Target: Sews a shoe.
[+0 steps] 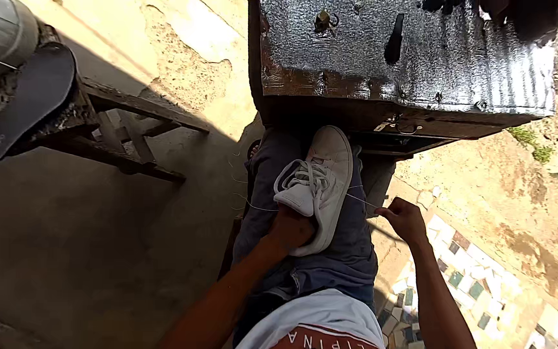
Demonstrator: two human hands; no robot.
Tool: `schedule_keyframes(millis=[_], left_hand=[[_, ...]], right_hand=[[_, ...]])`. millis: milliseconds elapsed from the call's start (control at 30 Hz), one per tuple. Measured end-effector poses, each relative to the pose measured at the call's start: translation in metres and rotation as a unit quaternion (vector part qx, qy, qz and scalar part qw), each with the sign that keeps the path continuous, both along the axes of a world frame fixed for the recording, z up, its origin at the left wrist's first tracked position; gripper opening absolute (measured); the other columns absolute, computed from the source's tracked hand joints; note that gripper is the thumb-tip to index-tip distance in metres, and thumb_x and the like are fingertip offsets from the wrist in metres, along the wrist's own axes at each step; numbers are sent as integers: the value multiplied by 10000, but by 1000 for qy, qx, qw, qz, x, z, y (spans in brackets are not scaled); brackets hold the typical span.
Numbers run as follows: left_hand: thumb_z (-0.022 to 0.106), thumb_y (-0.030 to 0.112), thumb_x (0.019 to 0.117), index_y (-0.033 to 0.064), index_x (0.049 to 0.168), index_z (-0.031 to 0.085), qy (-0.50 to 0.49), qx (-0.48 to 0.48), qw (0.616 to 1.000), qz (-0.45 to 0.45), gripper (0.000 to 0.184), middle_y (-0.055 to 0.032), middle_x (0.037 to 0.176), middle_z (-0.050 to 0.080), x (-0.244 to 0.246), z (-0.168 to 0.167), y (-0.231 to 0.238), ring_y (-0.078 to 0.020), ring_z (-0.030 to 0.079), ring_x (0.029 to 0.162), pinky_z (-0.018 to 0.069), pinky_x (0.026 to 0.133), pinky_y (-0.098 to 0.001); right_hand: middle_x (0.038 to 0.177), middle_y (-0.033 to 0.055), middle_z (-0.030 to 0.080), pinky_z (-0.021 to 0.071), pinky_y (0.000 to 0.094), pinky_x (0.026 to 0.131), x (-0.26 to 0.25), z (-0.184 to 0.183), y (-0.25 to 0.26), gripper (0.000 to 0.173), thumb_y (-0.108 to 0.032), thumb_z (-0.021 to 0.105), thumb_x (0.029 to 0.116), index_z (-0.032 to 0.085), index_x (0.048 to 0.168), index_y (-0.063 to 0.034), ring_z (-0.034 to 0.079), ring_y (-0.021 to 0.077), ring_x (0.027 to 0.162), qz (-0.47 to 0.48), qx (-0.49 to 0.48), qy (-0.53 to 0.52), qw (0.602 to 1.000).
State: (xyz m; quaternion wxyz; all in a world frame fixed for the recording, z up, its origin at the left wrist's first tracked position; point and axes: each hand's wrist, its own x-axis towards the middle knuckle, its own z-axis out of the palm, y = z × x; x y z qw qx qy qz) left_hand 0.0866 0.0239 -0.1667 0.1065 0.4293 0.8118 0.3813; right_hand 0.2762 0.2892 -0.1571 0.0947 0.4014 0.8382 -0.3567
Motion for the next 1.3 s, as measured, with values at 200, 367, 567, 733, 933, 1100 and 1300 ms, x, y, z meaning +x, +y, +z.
schedule_keyframes(millis=[200, 367, 567, 733, 933, 1100, 1300], left_hand=[[622, 216, 908, 19, 805, 702, 168, -80, 982, 30, 236, -184, 812, 724, 4, 11, -5, -371, 731, 797, 573, 670, -550], [627, 184, 908, 17, 843, 708, 158, -71, 984, 34, 197, -183, 837, 727, 3, 7, -5, -365, 730, 818, 574, 694, -555], [644, 200, 894, 29, 852, 716, 149, -70, 986, 8, 190, -176, 855, 733, -3, 6, -7, -360, 732, 845, 575, 726, -561], [653, 216, 886, 36, 857, 720, 149, -82, 985, -1, 193, -169, 865, 734, -5, 7, -6, -352, 731, 858, 573, 741, -556], [667, 216, 876, 19, 838, 716, 141, -78, 987, 0, 207, -188, 848, 730, -6, 9, -5, -375, 733, 844, 576, 714, -579], [669, 211, 877, 14, 826, 711, 155, -76, 985, 1, 208, -185, 835, 729, -7, 5, -5, -370, 735, 824, 581, 702, -564], [649, 224, 893, 15, 827, 707, 155, -75, 985, -8, 227, -192, 835, 728, -10, 5, -8, -378, 734, 822, 575, 695, -565]], right_hand=[[589, -166, 441, 355, 183, 493, -3, 8, -41, 601, -758, 759, 725, 534, 729, -201, 408, -46, 513, 98, -236, 135, 957], [861, -94, 646, 503, 169, 695, -17, 24, -41, 252, -372, 764, 926, 712, 854, -136, 601, -9, 813, 172, -386, 321, 847], [826, -56, 645, 453, 161, 588, -38, 38, -55, 195, -251, 668, 986, 766, 994, -82, 521, -28, 648, 95, -173, 228, 953], [907, -8, 605, 453, 237, 572, -54, 20, -71, 209, -288, 659, 981, 773, 1087, -148, 498, 46, 636, 13, -1, 191, 982], [1014, 30, 631, 541, 351, 693, -78, 14, -75, 172, -246, 639, 992, 754, 1011, -120, 603, 124, 782, 19, 18, 168, 985], [1089, 97, 598, 532, 371, 659, -60, 30, -43, 157, -110, 542, 1011, 672, 1046, -30, 590, 160, 761, -40, 83, 212, 973], [688, -28, 600, 486, 186, 505, -40, 53, -47, 80, -214, 571, 1037, 634, 1023, -168, 512, 26, 489, -154, -446, 380, 796]])
